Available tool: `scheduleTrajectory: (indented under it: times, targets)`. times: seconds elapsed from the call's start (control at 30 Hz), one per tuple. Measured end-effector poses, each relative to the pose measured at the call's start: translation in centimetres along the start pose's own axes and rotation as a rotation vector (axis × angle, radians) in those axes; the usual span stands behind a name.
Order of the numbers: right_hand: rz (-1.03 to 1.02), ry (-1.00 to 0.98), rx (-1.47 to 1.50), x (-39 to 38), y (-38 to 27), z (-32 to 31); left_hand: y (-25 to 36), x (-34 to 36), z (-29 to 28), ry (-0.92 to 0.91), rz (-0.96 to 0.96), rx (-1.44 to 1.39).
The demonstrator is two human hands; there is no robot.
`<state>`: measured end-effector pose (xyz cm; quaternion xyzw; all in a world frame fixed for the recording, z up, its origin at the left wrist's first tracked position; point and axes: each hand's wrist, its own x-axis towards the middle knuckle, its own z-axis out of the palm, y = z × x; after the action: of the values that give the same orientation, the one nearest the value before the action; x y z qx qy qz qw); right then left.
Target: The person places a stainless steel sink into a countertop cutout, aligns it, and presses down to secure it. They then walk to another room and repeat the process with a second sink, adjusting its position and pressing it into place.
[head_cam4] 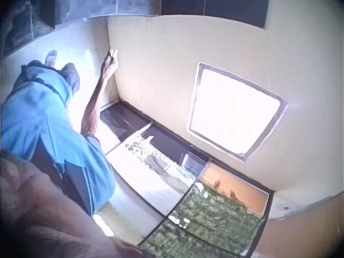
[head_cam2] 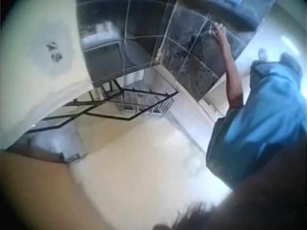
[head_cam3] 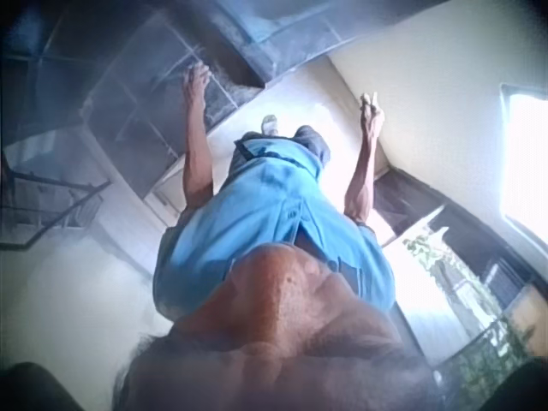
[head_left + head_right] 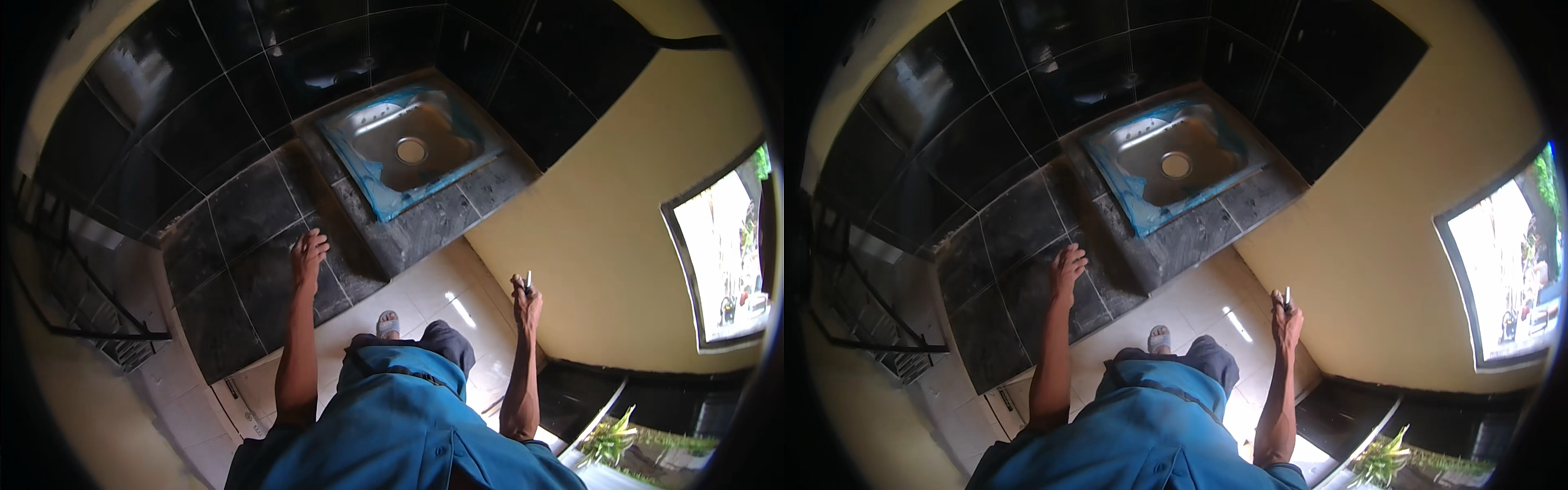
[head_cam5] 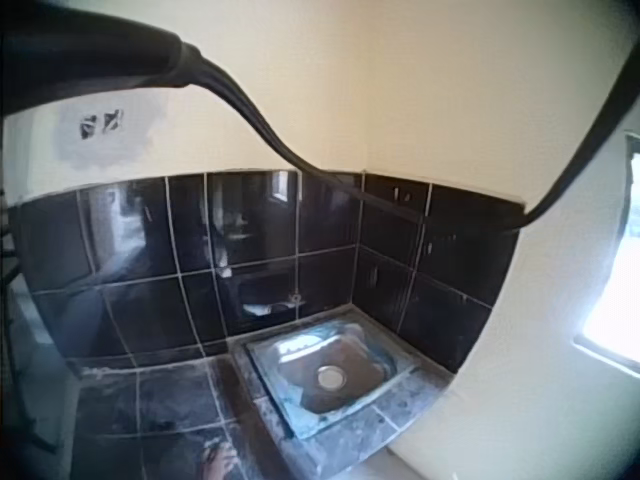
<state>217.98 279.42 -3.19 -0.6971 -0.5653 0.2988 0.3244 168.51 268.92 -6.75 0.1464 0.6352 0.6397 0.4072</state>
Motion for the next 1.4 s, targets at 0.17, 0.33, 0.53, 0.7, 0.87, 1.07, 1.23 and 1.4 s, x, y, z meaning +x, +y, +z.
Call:
scheduleTrajectory:
  times: [0.17, 0.33, 0.53, 0.7, 0.87, 1.07, 1.23, 1.4]
  targets:
    - [-0.111, -0.1, -0.184, 12.1, -6.6, 3.4, 3.5, 7.5, 8.6, 0.018, 0.022, 0.285]
    - [-0.355, -0.171, -0.355, 25.9, -12.1, 9.1, 3.1, 13.5, 14.5, 0.218, 0.15, 0.809]
    - [-0.485, -0.112, -0.563, 39.7, -17.0, 16.8, 5.8, 16.3, 19.8, 0.437, 0.081, 1.068]
    - [-0.561, -0.211, -0.72, 45.4, -18.1, 21.5, 5.0, 18.7, 21.6, 0.567, -0.019, 1.188]
    - [-0.663, -0.191, -0.723, 46.9, -17.1, 23.1, 5.5, 19.9, 22.4, 0.621, -0.133, 1.246]
    - [-0.505, -0.303, -0.727, 46.9, -17.9, 22.4, 5.8, 19.7, 22.8, 0.575, -0.24, 1.319]
    - [-0.476, -0.324, -0.675, 47.2, -18.7, 22.4, 6.0, 19.6, 22.8, 0.627, -0.199, 1.218]
    - [-0.513, -0.318, -0.588, 46.7, -19.4, 20.4, 4.5, 18.9, 22.0, 0.77, -0.065, 0.984]
